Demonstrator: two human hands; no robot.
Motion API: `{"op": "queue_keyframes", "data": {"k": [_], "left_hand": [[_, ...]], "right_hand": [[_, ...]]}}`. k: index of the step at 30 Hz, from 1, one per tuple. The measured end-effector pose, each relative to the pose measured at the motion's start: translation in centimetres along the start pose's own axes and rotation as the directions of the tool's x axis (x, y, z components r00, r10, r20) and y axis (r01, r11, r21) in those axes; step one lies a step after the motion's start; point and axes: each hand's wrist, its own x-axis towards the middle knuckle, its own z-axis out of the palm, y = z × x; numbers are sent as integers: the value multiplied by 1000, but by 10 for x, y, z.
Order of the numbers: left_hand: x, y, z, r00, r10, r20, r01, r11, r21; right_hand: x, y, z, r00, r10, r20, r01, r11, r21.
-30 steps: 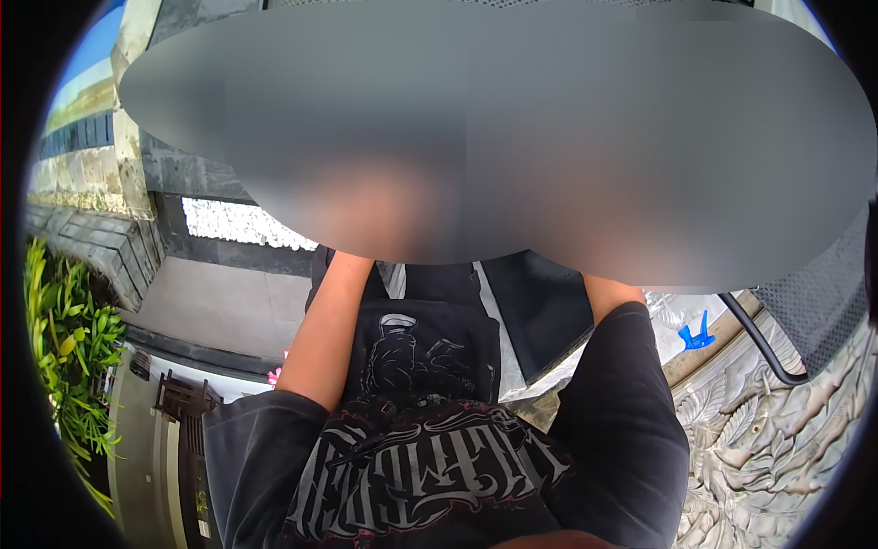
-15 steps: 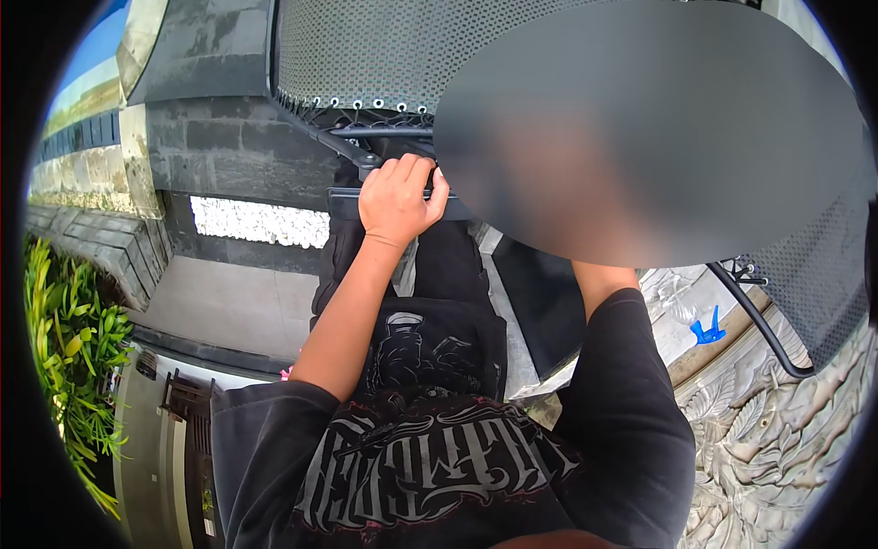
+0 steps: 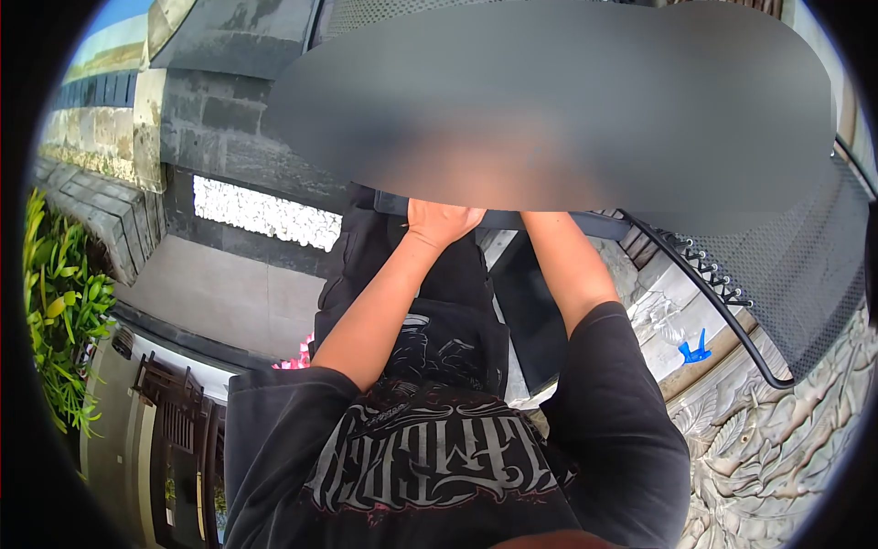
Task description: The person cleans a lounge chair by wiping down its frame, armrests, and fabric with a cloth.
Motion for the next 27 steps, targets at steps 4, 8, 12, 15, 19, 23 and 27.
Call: {"op": "queue_keyframes", "data": {"k": [4,8,12,15,19,23,27], "left_hand": [[-1,-5,-25,990,-97,-104,101,994,32],[-13,-32,-35,838,-512,-189,525,851,23],[-12,-40,-26,745,-632,-216,632,771,-74],[-15,-43,-24,765,-590,-259,601,798,-44],[-14,-43,-24,785,-561,-262,571,820,-45],[-13,-44,-26,792,-550,-265,559,828,-44],[-13,-43,-25,779,-574,-251,579,813,-61]], "right_hand": [[-17,9,-30,990,-41,135,74,965,-252],[-45,43,-42,991,58,120,-23,963,-270],[-42,34,-32,986,39,165,21,938,-345],[-26,3,-14,947,-243,209,302,892,-335],[9,-72,27,871,-434,228,486,829,-278],[29,-85,41,881,-445,161,472,844,-253],[20,-72,29,896,-380,230,438,842,-316]]}}
